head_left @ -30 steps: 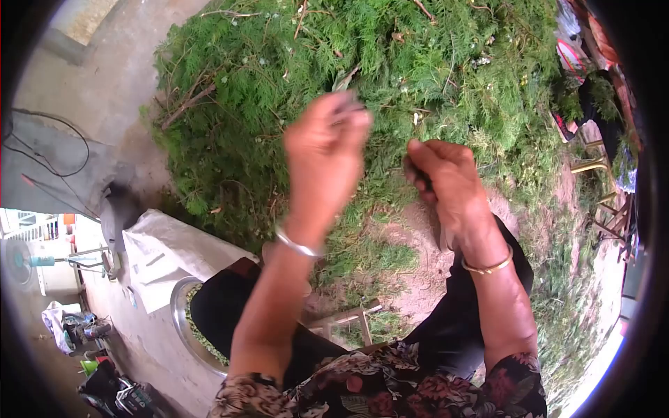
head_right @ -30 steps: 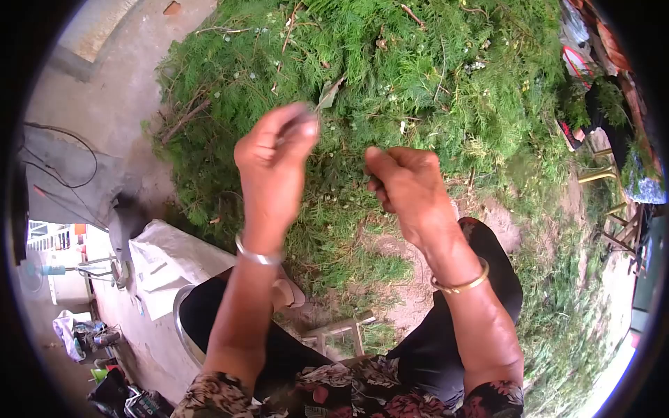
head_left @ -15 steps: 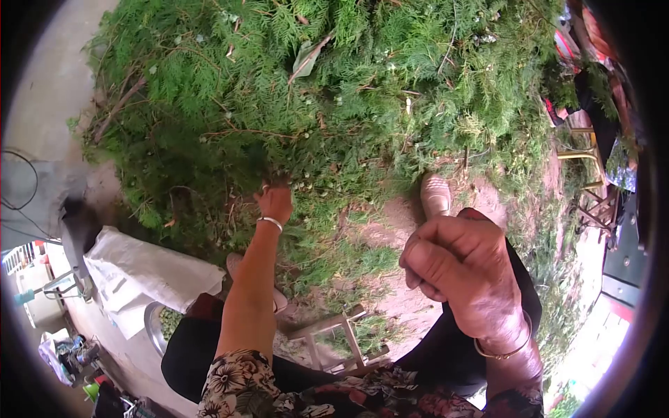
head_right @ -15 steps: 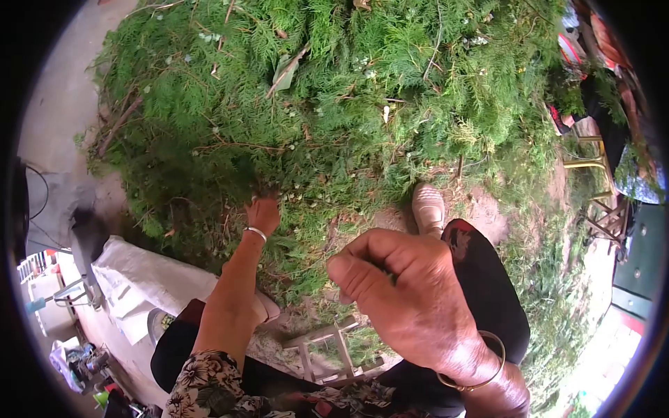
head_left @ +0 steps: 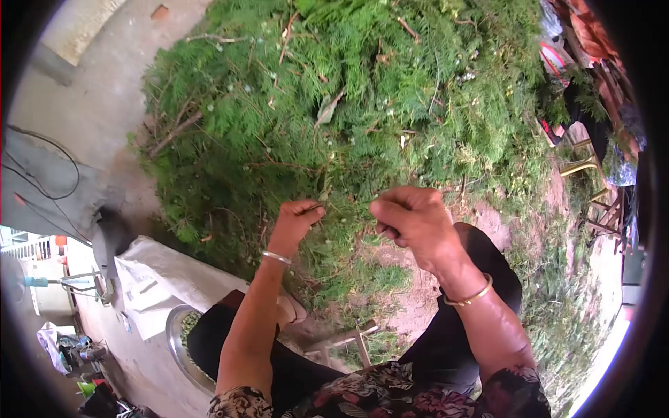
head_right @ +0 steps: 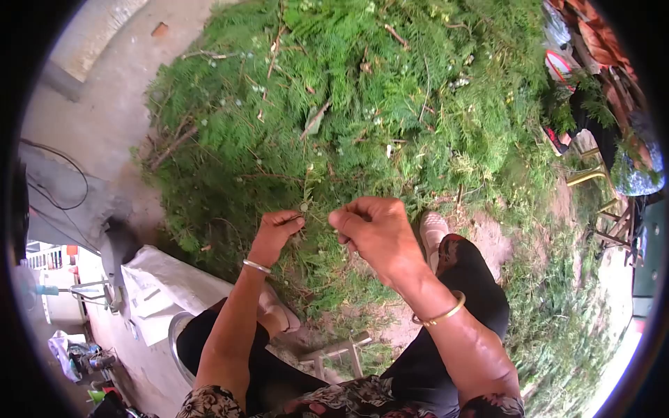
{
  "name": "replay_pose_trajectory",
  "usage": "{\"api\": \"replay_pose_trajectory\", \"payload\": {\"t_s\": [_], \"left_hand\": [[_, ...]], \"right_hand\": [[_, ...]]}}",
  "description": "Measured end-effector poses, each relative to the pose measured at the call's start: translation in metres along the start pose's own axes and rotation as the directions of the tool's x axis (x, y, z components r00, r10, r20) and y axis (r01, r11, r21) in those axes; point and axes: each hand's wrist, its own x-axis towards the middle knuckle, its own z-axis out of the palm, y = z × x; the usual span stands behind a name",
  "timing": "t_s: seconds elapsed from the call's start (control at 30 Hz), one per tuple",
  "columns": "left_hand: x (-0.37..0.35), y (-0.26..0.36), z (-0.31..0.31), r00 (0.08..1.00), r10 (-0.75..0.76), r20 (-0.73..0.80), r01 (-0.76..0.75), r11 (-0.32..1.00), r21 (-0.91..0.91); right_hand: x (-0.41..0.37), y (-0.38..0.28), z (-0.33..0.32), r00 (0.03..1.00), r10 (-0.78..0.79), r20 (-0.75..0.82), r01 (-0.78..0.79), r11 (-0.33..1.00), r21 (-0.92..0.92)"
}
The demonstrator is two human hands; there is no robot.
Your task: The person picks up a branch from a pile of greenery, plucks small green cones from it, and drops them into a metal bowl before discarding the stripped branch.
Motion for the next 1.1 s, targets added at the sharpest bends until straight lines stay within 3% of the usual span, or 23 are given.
{"api": "replay_pose_trajectory", "payload": {"t_s": [0.1,0.17,0.2,0.23,0.27,0.43,0.5,0.53,0.67,0.73,0.87,0.97,1.07,1.1], "left_hand": [[-0.031,0.063,0.007,0.991,0.133,0.016,-0.134,0.987,0.088],[-0.052,0.097,0.013,0.983,0.178,0.045,-0.182,0.978,0.101],[-0.063,0.116,0.017,0.981,0.170,0.091,-0.181,0.975,0.129],[-0.071,0.123,0.019,0.978,0.158,0.135,-0.179,0.972,0.154],[-0.070,0.112,0.016,0.955,0.238,0.178,-0.275,0.934,0.226],[-0.079,0.118,0.020,0.949,0.231,0.217,-0.289,0.911,0.294],[-0.079,0.116,0.023,0.934,0.356,0.026,-0.356,0.934,0.025],[-0.083,0.132,0.016,0.977,0.149,0.150,-0.119,0.974,-0.192],[-0.081,0.125,0.010,0.973,0.208,0.095,-0.199,0.975,-0.102],[-0.080,0.122,0.006,0.975,0.127,0.182,-0.051,0.926,-0.374],[-0.079,0.117,0.007,0.987,0.091,0.129,-0.016,0.871,-0.491],[-0.079,0.119,0.010,0.996,0.042,0.079,0.008,0.834,-0.552],[-0.079,0.122,0.010,0.999,-0.026,0.046,0.048,0.795,-0.604],[-0.080,0.124,0.009,0.994,-0.035,0.100,0.092,0.747,-0.658]], "right_hand": [[0.011,0.017,0.006,0.990,-0.128,0.059,0.134,0.983,-0.123],[0.014,0.018,0.013,0.952,-0.303,0.036,0.291,0.867,-0.405],[0.011,0.015,0.017,0.933,-0.357,0.040,0.338,0.837,-0.430],[0.010,0.014,0.019,0.930,-0.364,0.038,0.344,0.834,-0.432],[0.010,0.014,0.020,0.941,-0.330,0.078,0.331,0.841,-0.428],[0.009,0.010,0.024,0.936,-0.317,0.154,0.352,0.828,-0.436],[0.008,0.009,0.027,0.935,-0.312,0.167,0.353,0.820,-0.451],[0.008,0.007,0.029,0.931,-0.319,0.175,0.364,0.811,-0.458],[0.007,0.000,0.032,0.953,-0.183,0.241,0.280,0.833,-0.477],[0.008,-0.002,0.034,0.874,-0.277,0.398,0.323,0.945,-0.051],[0.008,-0.003,0.034,0.911,-0.207,0.356,0.259,0.960,-0.103],[0.006,0.000,0.043,0.910,-0.353,0.219,0.371,0.927,-0.047],[0.010,0.003,0.039,0.926,-0.272,0.262,0.323,0.930,-0.175],[0.010,0.000,0.039,0.926,-0.272,0.262,0.322,0.930,-0.175]]}}
